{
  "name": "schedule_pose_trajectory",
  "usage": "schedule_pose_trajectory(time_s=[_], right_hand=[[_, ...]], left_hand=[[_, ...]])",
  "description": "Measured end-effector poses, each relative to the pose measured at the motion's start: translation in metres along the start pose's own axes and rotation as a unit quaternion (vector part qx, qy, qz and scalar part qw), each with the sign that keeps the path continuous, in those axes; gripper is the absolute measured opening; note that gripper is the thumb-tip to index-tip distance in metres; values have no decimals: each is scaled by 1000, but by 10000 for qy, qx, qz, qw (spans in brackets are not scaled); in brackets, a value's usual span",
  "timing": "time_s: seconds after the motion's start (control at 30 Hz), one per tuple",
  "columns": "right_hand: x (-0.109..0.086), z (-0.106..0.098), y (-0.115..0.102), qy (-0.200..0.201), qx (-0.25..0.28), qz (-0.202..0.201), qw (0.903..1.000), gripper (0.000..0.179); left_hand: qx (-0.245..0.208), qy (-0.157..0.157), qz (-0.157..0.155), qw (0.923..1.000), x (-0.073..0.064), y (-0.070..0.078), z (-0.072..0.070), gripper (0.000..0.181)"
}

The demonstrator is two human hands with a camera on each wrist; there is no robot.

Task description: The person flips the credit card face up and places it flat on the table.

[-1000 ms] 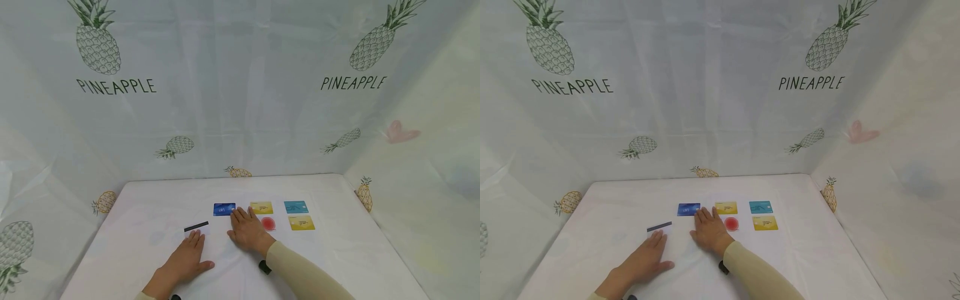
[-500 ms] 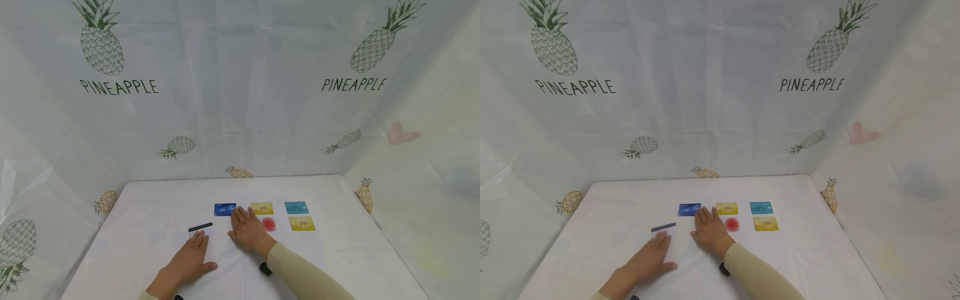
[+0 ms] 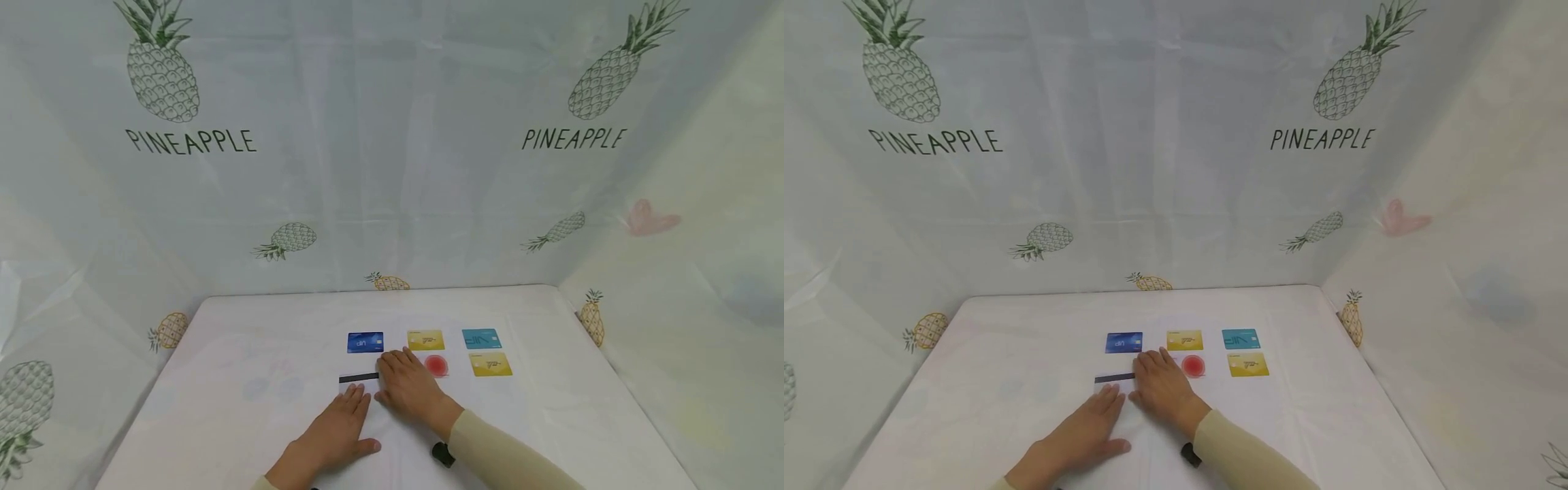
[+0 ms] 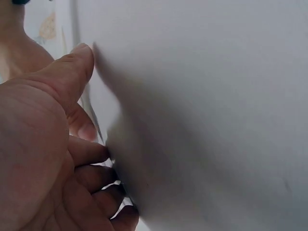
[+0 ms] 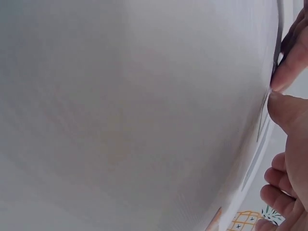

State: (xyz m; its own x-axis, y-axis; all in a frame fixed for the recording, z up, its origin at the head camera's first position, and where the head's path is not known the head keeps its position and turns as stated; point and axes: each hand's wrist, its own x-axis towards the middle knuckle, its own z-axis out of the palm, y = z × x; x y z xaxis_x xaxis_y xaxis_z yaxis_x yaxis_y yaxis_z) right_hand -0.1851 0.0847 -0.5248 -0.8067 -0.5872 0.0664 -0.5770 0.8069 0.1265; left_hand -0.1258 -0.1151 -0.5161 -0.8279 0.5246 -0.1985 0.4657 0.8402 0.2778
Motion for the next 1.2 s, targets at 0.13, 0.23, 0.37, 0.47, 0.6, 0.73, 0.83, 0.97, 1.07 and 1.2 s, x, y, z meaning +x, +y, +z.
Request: schedule_pose_trajectory(time_s=[0.13,0.23,0.37,0.47,0.6,0.73,0.83,0.97,1.07,1.2], right_hand=[[-4,3,0,203,103,-40,9997,65],[-6,4,1,236,228,4,9995,63],[-6,5,2,233,312,5,9992,61],[-6,6,3,175,347,-3,9992,60],[-5,6,4,101,357,-9,9993,58],[-6,6,4,60,341,-31,9994,57],[-6,7,4,25,381,-22,9993,56],[-6,8,5,-18,411,14,9992,56],[-6,8,5,-18,401,15,9992,57],[-6,6,5,-21,400,-25,9992,56]], left_hand=[[10,18,171,9999,0,5,1,86],[59,151,211,9996,-1,3,4,80],[278,772,115,9966,3,-5,5,67],[511,1237,-125,9909,9,-13,3,61],[690,1427,-517,9860,18,-21,-1,62],[697,1365,-778,9851,22,-23,-6,66],[603,1217,-905,9866,23,-24,-10,67],[484,1129,-933,9880,23,-23,-13,66],[489,1103,-926,9884,23,-23,-14,66],[507,1088,-980,9879,24,-23,-13,67]])
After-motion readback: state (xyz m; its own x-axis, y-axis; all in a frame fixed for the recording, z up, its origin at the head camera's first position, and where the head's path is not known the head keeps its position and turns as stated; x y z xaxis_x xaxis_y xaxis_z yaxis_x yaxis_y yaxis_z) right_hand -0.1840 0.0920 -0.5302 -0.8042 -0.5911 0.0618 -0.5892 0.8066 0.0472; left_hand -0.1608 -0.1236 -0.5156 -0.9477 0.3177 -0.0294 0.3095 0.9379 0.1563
